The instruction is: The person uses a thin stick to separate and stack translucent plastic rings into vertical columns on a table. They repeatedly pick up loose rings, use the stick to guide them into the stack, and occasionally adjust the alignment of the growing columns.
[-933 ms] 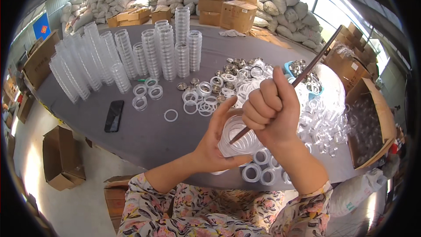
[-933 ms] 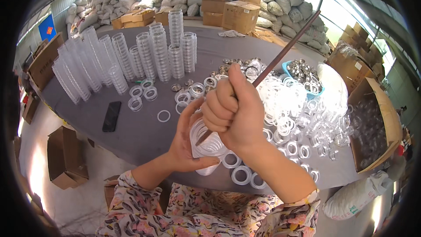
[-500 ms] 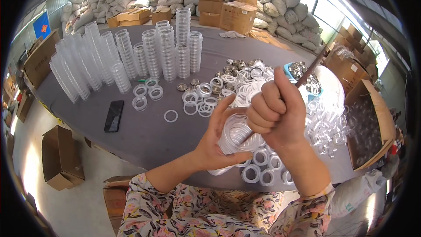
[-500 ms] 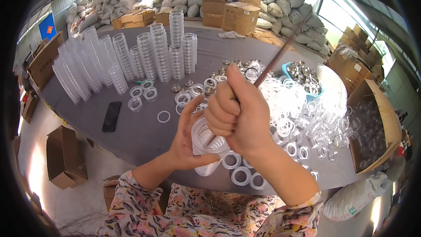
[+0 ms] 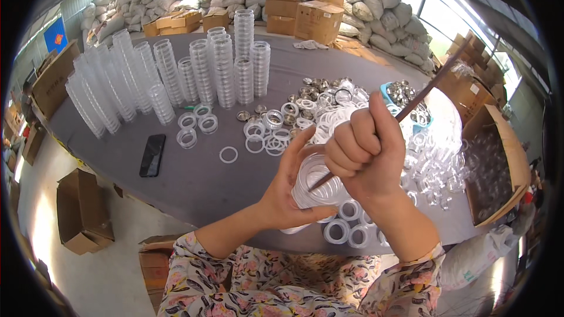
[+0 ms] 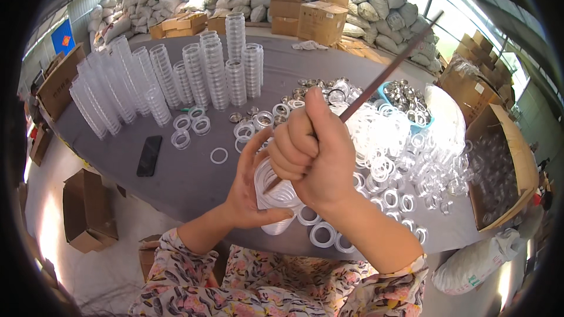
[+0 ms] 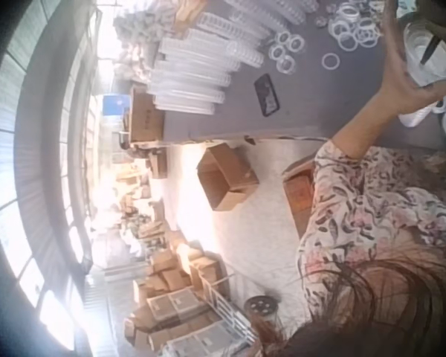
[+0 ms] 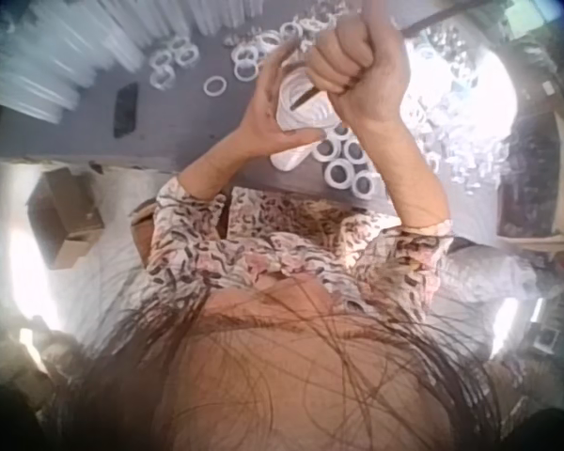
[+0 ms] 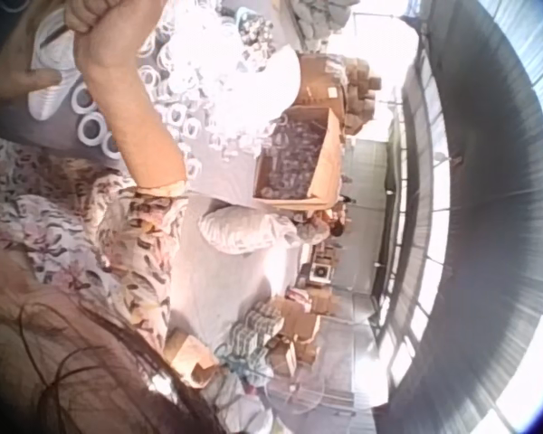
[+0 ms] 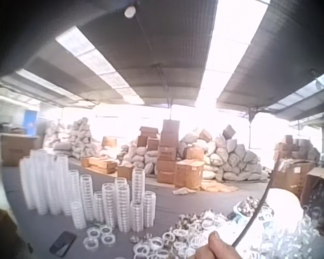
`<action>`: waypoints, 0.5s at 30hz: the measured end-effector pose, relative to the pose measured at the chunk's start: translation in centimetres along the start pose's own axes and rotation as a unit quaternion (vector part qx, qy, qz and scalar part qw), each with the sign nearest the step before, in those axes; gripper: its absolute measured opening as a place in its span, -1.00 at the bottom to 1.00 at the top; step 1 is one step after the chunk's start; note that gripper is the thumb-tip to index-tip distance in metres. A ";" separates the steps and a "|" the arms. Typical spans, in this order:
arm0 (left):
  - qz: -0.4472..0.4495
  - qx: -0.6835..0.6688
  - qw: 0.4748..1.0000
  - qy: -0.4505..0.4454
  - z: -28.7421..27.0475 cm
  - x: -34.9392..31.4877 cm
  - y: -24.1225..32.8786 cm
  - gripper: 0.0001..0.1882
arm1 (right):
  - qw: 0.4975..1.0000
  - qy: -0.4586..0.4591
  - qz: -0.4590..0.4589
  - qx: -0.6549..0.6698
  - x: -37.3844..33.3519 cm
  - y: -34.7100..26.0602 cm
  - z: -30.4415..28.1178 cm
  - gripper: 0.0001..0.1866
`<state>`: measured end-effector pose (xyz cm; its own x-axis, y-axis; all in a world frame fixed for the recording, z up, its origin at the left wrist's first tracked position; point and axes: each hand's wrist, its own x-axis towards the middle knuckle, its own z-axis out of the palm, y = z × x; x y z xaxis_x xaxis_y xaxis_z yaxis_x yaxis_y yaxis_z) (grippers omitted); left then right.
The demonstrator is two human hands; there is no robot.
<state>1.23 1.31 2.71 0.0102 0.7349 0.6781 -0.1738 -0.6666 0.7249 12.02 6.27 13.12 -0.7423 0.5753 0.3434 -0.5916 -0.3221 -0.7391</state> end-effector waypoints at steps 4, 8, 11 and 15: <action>0.022 0.036 0.999 -0.011 -0.4 0.0 -0.1 0.09 | 0.962 0.010 -0.127 -0.243 0.8 0.4 -0.7 -0.41; 0.011 -0.022 1.000 -0.002 -0.5 -0.1 0.0 0.10 | 0.909 0.050 -0.005 -0.415 0.0 -1.7 1.1 -0.42; 0.022 -0.015 1.000 -0.004 -0.5 0.0 -0.2 0.10 | 0.978 0.043 0.092 -0.180 0.0 -2.4 0.9 -0.43; 0.012 -0.003 1.000 -0.009 0.0 0.1 -0.2 0.10 | 1.000 0.019 0.004 -0.002 0.6 0.2 -0.3 -0.43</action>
<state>1.22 1.52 2.67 0.0227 0.7161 0.6977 -0.1800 -0.6835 0.7074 11.60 6.80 13.02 -0.7340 0.6013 0.3156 -0.5846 -0.3229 -0.7443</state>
